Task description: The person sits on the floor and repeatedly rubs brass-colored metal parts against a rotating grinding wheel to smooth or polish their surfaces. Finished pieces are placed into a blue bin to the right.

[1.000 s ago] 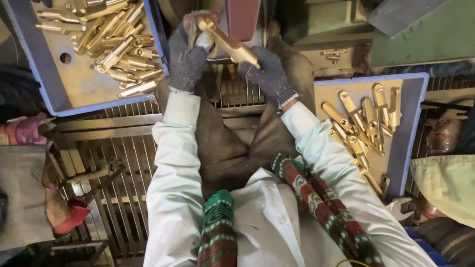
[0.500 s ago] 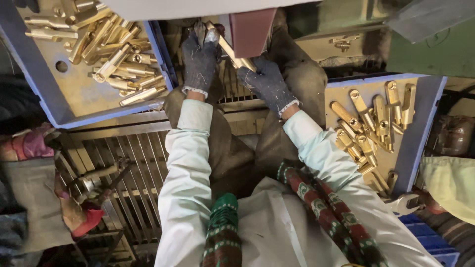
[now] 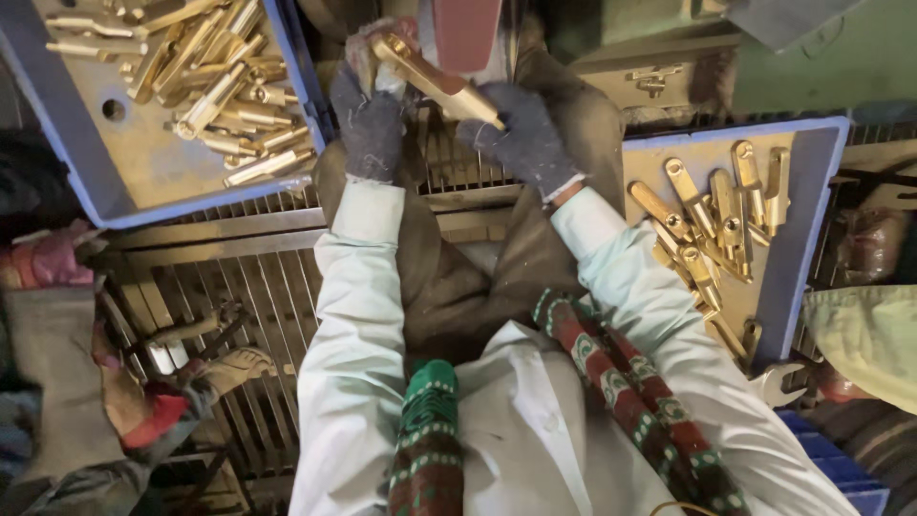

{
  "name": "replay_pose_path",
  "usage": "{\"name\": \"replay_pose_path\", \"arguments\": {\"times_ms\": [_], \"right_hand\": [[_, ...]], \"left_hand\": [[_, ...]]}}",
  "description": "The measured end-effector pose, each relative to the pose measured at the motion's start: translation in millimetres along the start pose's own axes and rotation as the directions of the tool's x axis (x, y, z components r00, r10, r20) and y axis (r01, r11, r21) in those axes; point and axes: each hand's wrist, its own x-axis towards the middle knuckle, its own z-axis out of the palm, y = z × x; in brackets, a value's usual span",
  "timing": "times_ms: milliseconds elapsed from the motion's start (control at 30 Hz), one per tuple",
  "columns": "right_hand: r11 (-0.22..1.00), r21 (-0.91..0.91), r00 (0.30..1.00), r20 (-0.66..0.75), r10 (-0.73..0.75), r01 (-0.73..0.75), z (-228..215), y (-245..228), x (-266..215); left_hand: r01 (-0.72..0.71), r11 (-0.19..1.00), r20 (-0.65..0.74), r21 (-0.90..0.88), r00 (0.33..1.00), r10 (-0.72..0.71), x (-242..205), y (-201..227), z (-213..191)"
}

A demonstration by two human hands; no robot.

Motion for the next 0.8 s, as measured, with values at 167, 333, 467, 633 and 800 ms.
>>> {"name": "replay_pose_path", "arguments": {"times_ms": [167, 333, 467, 633, 800], "right_hand": [[0.825, 0.422, 0.927, -0.146, -0.346, 0.375, -17.5, -4.2, -45.5], [0.844, 0.369, 0.922, -0.164, -0.351, 0.388, -30.3, 5.7, -52.7], [0.845, 0.061, 0.84, -0.166, -0.516, 0.531, -51.6, 14.5, -15.1], [0.905, 0.244, 0.934, -0.17, -0.313, 0.348, -54.7, 35.1, 22.5], [0.908, 0.403, 0.979, -0.2, -0.039, 0.118, -43.8, 47.9, 29.3]], "left_hand": [[-0.017, 0.998, 0.239, -0.064, 0.97, 0.032, -70.5, 86.5, 0.9], [-0.068, 0.933, 0.202, 0.353, 0.979, -0.005, -90.2, 103.5, 5.9], [-0.086, 0.994, 0.389, 0.062, 0.919, 0.055, -60.9, 71.9, 1.1], [0.14, 0.99, 0.185, 0.007, 0.973, -0.139, -42.7, 24.8, 10.9], [0.361, 0.919, -0.02, -0.161, 0.929, -0.369, -36.3, 3.7, 24.1]]}}
